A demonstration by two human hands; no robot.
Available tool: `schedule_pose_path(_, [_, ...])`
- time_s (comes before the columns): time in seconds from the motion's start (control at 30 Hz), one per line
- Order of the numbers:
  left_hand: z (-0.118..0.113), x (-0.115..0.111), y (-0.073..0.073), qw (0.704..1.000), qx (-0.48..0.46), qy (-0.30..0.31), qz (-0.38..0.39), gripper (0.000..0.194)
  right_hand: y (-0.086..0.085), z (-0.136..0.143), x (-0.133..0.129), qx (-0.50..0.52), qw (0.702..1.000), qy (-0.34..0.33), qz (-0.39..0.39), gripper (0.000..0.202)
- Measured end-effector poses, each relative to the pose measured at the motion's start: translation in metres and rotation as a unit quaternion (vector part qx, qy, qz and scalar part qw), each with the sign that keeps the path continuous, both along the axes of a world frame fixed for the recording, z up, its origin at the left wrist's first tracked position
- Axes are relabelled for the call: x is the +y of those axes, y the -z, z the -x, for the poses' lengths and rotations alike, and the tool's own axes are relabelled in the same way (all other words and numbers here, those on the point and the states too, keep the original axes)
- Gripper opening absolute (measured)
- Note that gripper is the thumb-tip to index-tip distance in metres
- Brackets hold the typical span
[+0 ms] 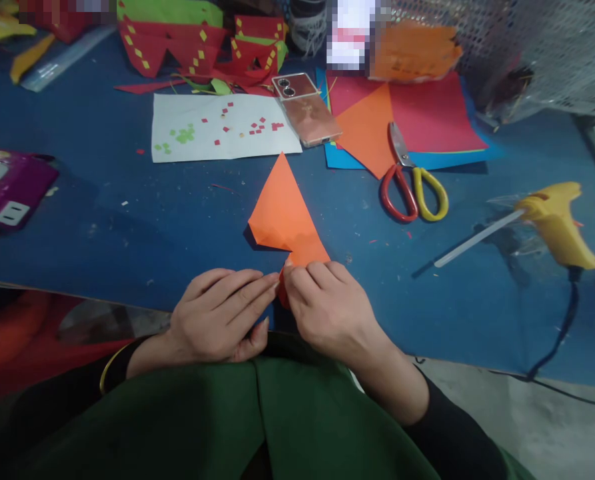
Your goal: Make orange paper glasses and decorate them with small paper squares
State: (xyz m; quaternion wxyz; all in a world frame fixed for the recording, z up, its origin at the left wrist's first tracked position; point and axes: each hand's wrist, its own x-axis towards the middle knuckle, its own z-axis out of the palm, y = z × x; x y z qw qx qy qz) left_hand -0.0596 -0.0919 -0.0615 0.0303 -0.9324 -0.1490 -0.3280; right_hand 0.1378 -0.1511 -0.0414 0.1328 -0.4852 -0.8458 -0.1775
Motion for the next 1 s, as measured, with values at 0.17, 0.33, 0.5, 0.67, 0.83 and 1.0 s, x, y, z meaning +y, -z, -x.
schedule_pose_path(0.17, [0.000, 0.000, 0.001, 1.000, -0.006, 0.001, 0.000, 0.035, 0.000, -0.001, 0.000, 0.013, 1.000, -0.012, 0.007, 0.022])
schedule_pose_path(0.33, [0.001, 0.000, 0.000, 1.000, -0.005, 0.003, 0.001, 0.037, 0.000, -0.001, -0.001, 0.036, 0.999, -0.030, 0.006, 0.018])
schedule_pose_path(0.5, [0.001, 0.001, 0.001, 1.000, -0.006, 0.002, -0.002, 0.037, 0.000, -0.001, -0.003, 0.112, 0.992, -0.050, 0.024, 0.016])
schedule_pose_path(0.67, [0.003, 0.000, 0.001, 1.000, -0.029, -0.002, 0.003, 0.030, -0.007, -0.004, -0.011, 0.184, 0.976, -0.089, 0.077, 0.018])
schedule_pose_path(0.83, [0.003, 0.000, 0.000, 0.998, -0.046, -0.014, 0.040, 0.026, -0.012, -0.010, -0.029, 0.304, 0.952, 0.033, 0.028, 0.010])
schedule_pose_path(1.0, [0.002, -0.001, -0.004, 0.991, -0.057, -0.021, 0.117, 0.021, -0.002, -0.008, -0.044, 0.264, 0.962, 0.063, 0.003, 0.009])
